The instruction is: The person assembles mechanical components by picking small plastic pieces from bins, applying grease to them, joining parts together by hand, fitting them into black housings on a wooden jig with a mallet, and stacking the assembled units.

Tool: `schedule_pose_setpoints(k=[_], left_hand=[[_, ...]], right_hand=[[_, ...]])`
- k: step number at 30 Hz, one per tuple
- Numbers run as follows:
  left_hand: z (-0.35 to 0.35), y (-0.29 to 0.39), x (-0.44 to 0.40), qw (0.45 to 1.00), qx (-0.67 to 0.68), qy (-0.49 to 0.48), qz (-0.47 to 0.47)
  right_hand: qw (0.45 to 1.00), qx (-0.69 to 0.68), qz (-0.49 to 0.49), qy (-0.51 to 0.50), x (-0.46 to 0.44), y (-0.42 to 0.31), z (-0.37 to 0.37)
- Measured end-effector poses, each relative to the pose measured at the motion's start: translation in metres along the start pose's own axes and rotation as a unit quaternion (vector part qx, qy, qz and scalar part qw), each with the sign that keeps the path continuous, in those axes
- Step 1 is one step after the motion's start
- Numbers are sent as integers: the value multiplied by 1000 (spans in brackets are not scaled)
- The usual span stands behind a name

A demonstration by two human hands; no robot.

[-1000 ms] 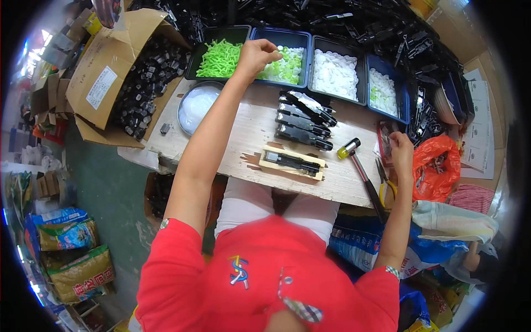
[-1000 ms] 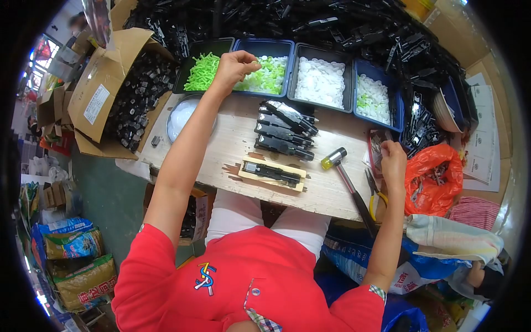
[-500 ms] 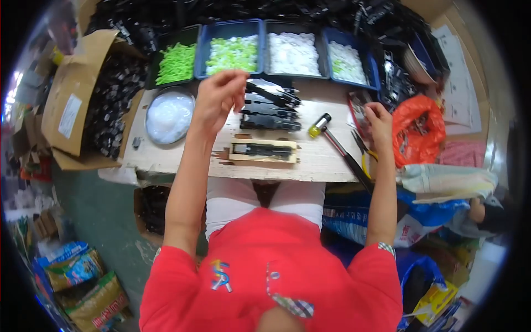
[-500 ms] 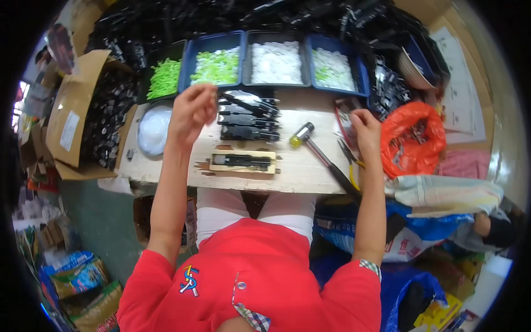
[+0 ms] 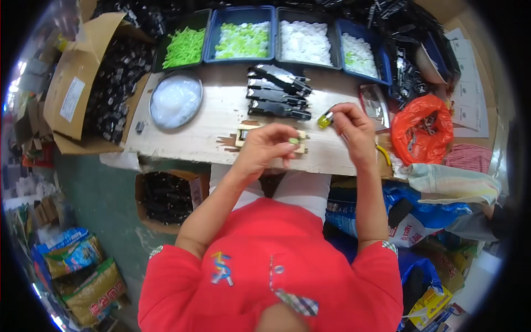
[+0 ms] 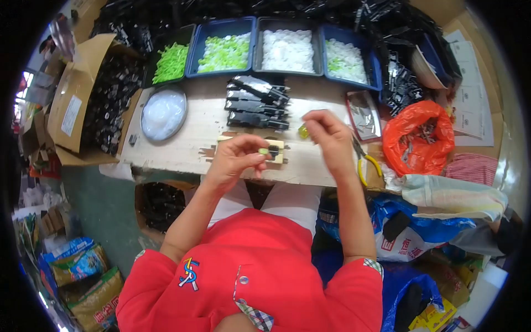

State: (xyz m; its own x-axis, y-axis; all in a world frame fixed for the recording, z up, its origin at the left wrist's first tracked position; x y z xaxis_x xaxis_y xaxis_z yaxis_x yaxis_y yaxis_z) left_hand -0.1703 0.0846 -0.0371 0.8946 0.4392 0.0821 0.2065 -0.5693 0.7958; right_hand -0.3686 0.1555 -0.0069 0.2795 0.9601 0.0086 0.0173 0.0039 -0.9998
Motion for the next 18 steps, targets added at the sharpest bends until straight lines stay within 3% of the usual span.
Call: schedule_pose_setpoints(k=[7,18], left_hand=[[-3,0,7,999,40,3,-24],[-4,3,12,999,4,0,-50]], right_hand=[[989,31,97,-112,7,-7,-74],[984,106,112,-93,12,-8,-85]])
Point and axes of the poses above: each hand's wrist, its own x-axis away from the middle knuckle, its own z-axis out of the back of the hand, y = z × x, the point moved 4 cm from there along -x, towards the middle knuckle, and after that the axes turned 12 degrees about -y, right-handed, at the moved point
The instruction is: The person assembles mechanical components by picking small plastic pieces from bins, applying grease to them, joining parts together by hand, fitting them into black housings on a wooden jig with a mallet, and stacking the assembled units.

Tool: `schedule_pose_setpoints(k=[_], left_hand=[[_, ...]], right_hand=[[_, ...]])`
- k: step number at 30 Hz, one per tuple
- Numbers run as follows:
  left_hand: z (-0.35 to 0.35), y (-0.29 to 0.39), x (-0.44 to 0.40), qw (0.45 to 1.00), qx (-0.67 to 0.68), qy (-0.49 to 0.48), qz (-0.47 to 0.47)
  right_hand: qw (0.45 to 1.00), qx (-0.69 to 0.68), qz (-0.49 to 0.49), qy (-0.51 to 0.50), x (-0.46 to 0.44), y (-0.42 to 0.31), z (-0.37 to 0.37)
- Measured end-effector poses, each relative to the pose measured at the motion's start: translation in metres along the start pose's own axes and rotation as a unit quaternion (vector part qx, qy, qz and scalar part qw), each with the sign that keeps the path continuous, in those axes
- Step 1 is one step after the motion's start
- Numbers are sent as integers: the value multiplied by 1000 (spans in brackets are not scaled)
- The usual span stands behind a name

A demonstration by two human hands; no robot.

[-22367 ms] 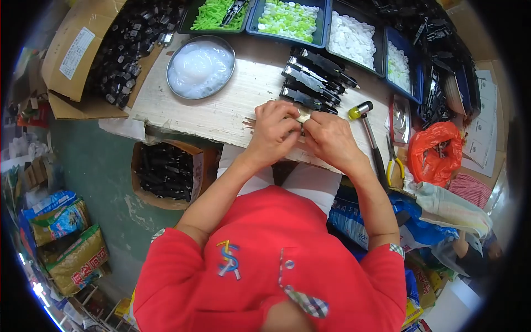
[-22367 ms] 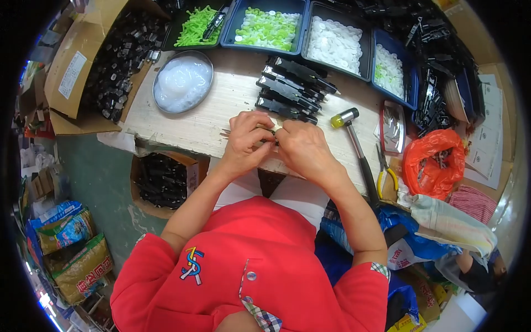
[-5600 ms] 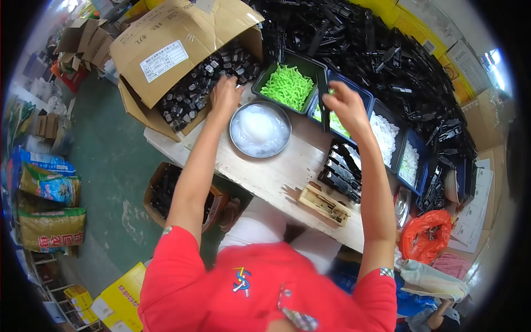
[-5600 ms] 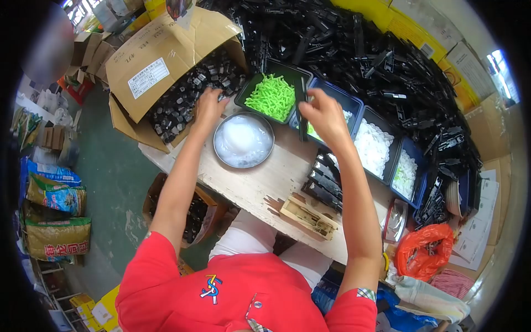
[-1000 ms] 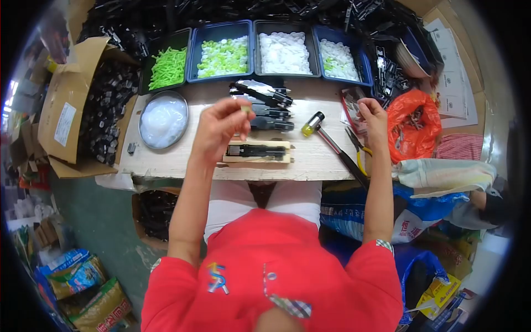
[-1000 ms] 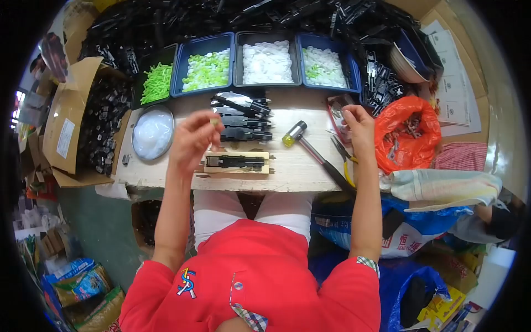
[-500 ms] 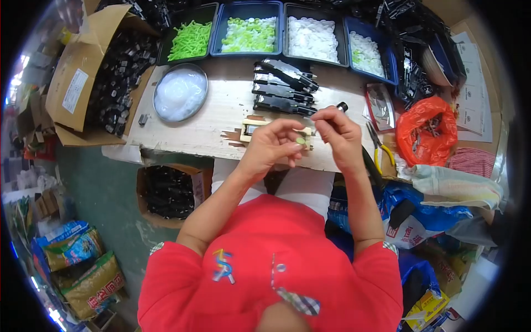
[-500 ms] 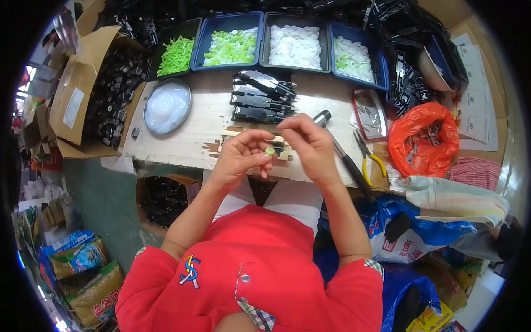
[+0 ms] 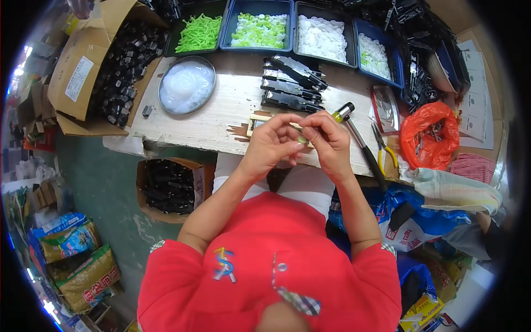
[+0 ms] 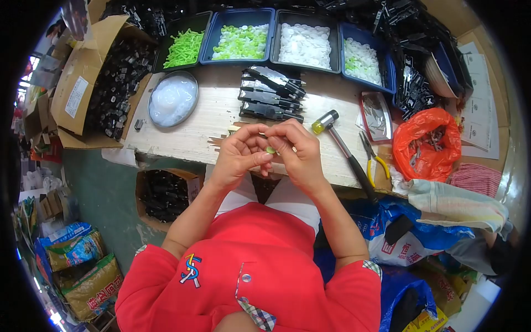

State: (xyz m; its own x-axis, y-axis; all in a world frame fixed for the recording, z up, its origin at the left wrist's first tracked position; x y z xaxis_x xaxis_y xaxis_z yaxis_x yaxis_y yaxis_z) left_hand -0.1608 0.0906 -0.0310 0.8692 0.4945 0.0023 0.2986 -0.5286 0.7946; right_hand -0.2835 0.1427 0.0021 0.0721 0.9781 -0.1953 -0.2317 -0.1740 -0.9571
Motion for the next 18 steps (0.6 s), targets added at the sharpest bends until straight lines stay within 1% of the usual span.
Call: schedule_pose_setpoints(k=[3,5,6,8,10,14,18], left_hand=[[0,0,1,1000,-7,4,-8],[0,0,2,1000,-7,6,-12],[1,0,3,1000,-4,18,-17],[3,-2,4,999,-1,31,-22],[2,-4,4,999,-24,20,-43],[-2,-7,1,999,-30,23,-31],[-1,-11,0,999,16,18,-34]], right_hand=[[1000,4,3,10,0,-2,-2],[999,45,16,-20,-1,-5,-5],[999,45,16,-20,0,-4,-5],[992,104,65,-2,1,-4,-5],[992,105,69,8,4,-5,-3],[989,126,71,30,8,-8,-2],[983,160,89,27,10,-5,-3]])
Point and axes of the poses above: each hand's wrist, its own x-axis away from the middle knuckle, its own z-axis out of the back of the hand, y = z × x, the point moved 4 cm from there along -x, towards the middle knuckle, and after that the axes turned 12 degrees about -y, right-handed, at the moved point
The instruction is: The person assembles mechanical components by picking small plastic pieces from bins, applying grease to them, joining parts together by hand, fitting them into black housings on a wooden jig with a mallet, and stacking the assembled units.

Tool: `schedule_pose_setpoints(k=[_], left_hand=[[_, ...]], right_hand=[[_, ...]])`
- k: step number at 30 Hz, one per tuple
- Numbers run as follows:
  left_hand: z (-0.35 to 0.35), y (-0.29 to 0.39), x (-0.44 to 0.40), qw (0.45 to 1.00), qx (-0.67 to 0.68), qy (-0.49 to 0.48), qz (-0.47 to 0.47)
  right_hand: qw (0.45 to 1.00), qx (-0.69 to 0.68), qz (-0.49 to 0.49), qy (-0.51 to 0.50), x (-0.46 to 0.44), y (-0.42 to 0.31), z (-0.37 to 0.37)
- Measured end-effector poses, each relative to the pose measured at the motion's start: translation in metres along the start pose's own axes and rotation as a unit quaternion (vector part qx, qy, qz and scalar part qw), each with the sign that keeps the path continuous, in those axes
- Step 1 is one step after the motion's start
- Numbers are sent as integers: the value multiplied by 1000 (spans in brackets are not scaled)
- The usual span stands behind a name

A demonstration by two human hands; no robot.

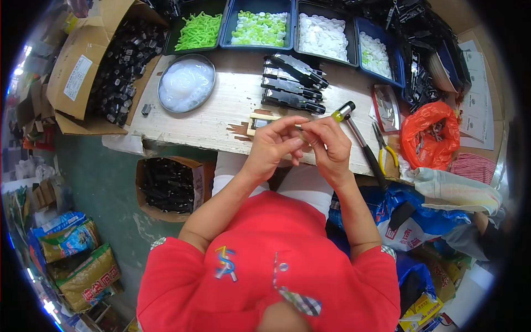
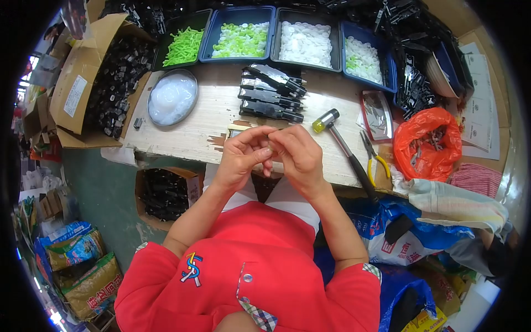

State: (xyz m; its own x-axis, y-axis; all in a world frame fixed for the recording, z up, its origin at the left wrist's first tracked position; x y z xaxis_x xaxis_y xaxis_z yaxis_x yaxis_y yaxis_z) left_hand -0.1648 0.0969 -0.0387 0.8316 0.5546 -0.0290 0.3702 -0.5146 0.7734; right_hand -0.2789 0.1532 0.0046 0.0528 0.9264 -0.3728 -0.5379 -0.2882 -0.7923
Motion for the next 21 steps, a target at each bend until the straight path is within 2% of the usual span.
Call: schedule_pose_setpoints(k=[3,5,7,9,10,12,13,15,17,21], left_hand=[[2,2,2,1000,24,2,-2],[5,5,5,999,33,10,-3],[11,8,9,1000,19,20,2],[17,8,13,999,23,26,-2],[19,7,14,999,28,26,-3],[21,4,15,999,31,30,1],[22,2,14,999,30,36,3],[21,-2,14,999,33,38,2],[21,-1,15,999,31,43,-2],[24,6,19,997,7,71,-20]], right_hand=[[1000,0,1,0,2,2,5],[997,45,-60,-1,9,1,23],[970,71,-179,-150,27,4,52],[925,108,-216,-294,56,15,70],[924,109,-218,-294,62,15,70],[868,359,-188,-286,68,11,75],[867,360,-192,-286,65,11,71],[958,199,-116,-173,37,-2,53],[984,121,-52,-118,13,-11,27],[995,57,15,-77,-15,-4,-10]])
Point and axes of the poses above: each hand's wrist, its own x-axis away from the middle knuckle, its own z-axis out of the back of the hand, y = z × x, the point moved 4 cm from there along -x, towards the middle knuckle, and after that the axes turned 12 degrees about -y, right-handed, at the moved point
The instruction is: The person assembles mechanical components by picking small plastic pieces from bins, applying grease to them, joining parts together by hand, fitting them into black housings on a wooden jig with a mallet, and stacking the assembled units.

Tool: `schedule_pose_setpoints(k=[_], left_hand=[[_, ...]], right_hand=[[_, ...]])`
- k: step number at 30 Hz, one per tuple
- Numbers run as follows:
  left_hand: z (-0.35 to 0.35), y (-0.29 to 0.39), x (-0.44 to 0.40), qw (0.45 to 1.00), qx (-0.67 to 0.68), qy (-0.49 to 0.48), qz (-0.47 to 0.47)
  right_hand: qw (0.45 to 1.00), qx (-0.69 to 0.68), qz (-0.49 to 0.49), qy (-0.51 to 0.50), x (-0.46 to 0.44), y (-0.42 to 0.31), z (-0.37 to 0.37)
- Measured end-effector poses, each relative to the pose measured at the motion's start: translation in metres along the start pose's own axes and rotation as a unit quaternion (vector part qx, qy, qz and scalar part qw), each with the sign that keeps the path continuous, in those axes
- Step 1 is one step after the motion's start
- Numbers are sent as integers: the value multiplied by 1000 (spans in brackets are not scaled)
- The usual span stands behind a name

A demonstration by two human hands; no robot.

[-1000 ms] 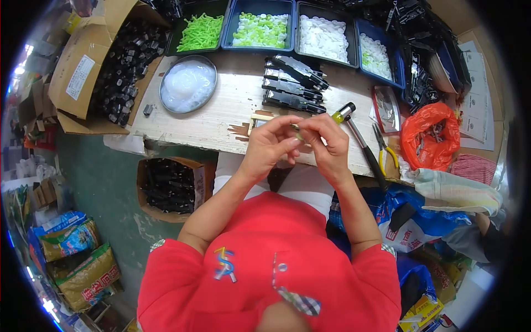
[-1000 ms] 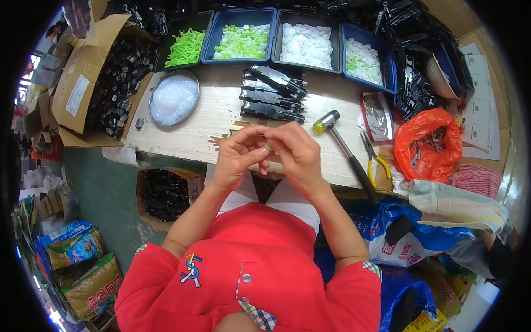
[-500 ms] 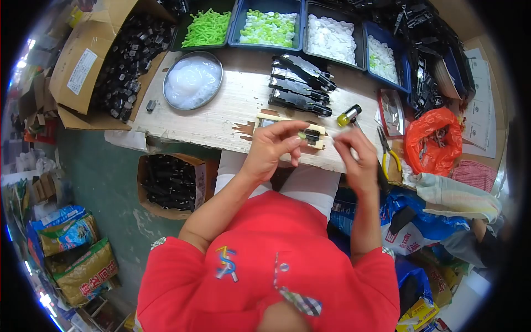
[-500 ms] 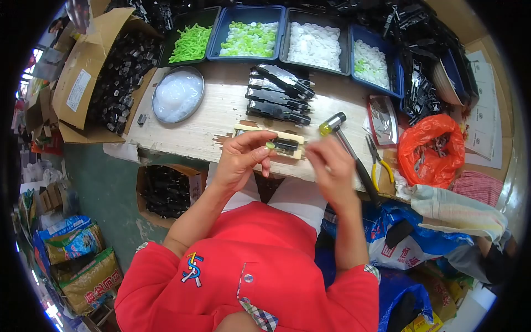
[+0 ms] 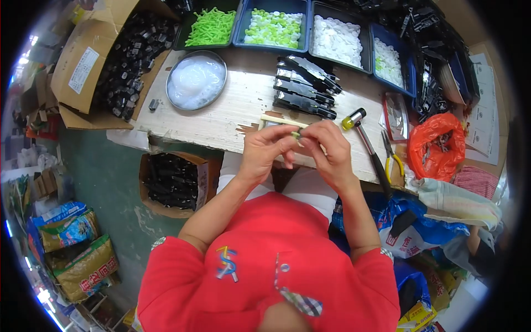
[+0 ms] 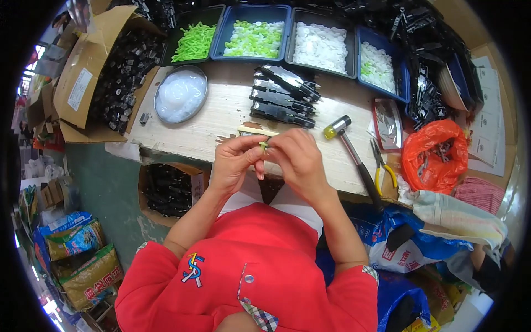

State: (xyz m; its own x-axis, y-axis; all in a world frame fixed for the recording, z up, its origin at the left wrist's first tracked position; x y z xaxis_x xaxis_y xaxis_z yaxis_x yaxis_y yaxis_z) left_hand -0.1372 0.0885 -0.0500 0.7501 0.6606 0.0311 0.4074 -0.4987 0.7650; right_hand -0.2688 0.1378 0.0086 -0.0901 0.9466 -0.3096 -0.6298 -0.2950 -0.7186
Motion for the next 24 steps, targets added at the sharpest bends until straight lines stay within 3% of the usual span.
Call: schedule_pose_setpoints(k=[5,8,11,14,18,24], left_hand=[[5,5,0,999,-29,17,-30],[8,12,-4,998,-58,32,17],[20,41,-7,931,-354,61,-67],[29,49,-15,890,-448,56,-57],[36,38,-22,877,-479,27,-13],[37,35,-25,850,-527,-6,-21]], right_hand=[[1000,-16,18,16,-12,3,-17],[1000,25,2,18,-14,12,-16],[996,90,-18,5,-13,16,-19],[989,147,-26,-16,-15,17,-29],[977,213,-17,-26,-18,13,-37],[965,259,-4,-36,-17,18,-45]])
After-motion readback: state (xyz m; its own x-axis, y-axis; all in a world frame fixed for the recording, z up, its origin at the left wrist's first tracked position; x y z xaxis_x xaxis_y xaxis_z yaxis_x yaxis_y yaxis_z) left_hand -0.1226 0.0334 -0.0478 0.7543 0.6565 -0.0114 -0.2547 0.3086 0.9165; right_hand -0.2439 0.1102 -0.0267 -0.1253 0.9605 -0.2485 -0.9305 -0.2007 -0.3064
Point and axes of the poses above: each hand's wrist, its own x-axis away from the middle knuckle, its own z-axis out of the back of the hand, y = z × x, the point moved 4 cm from there along -x, towards the middle knuckle, and after that the axes turned 12 degrees about -y, right-handed, at the moved point
